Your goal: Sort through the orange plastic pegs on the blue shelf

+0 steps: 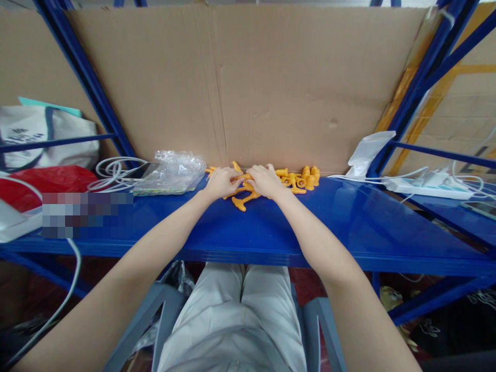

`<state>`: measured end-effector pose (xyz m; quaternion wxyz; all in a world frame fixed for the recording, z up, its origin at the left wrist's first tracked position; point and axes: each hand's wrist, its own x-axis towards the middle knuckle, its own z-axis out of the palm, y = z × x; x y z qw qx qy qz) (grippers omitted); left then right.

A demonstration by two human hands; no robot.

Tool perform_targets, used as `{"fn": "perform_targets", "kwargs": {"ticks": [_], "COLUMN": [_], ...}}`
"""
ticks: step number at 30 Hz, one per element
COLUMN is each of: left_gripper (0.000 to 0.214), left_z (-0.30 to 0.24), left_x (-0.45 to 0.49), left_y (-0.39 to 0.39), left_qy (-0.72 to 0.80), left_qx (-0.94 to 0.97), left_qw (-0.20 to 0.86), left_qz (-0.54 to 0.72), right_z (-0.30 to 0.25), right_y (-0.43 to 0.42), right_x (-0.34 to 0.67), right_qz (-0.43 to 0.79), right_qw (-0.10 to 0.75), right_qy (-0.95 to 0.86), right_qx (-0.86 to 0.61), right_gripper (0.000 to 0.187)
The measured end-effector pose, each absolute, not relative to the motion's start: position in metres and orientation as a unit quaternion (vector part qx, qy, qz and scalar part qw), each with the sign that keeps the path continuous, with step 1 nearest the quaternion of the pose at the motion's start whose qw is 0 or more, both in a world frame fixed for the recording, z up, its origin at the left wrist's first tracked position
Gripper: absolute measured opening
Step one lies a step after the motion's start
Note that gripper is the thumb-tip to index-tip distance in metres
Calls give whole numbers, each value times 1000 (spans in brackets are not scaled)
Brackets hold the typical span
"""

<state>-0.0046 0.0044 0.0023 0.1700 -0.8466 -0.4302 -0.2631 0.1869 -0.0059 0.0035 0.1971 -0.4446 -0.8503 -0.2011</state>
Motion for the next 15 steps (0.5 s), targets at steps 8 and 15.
{"fn": "perform_targets", "kwargs": {"ticks": [8, 15], "left_gripper": [30, 29], "left_z": [3, 4], "left_x": [-9, -21], "left_y": [9, 20], "left_qy": [-463, -495], "left_qx": [-821, -797], "left_qw": [145, 122], "left_qz": [-300, -324], "right_z": [11, 19], "right_y": [-7, 14], "right_x": [200, 255], "right_qz": [-231, -209], "right_qw": [209, 364], "right_qy": [-826, -677], "right_qx": [-470, -605], "right_gripper": [23, 23]}}
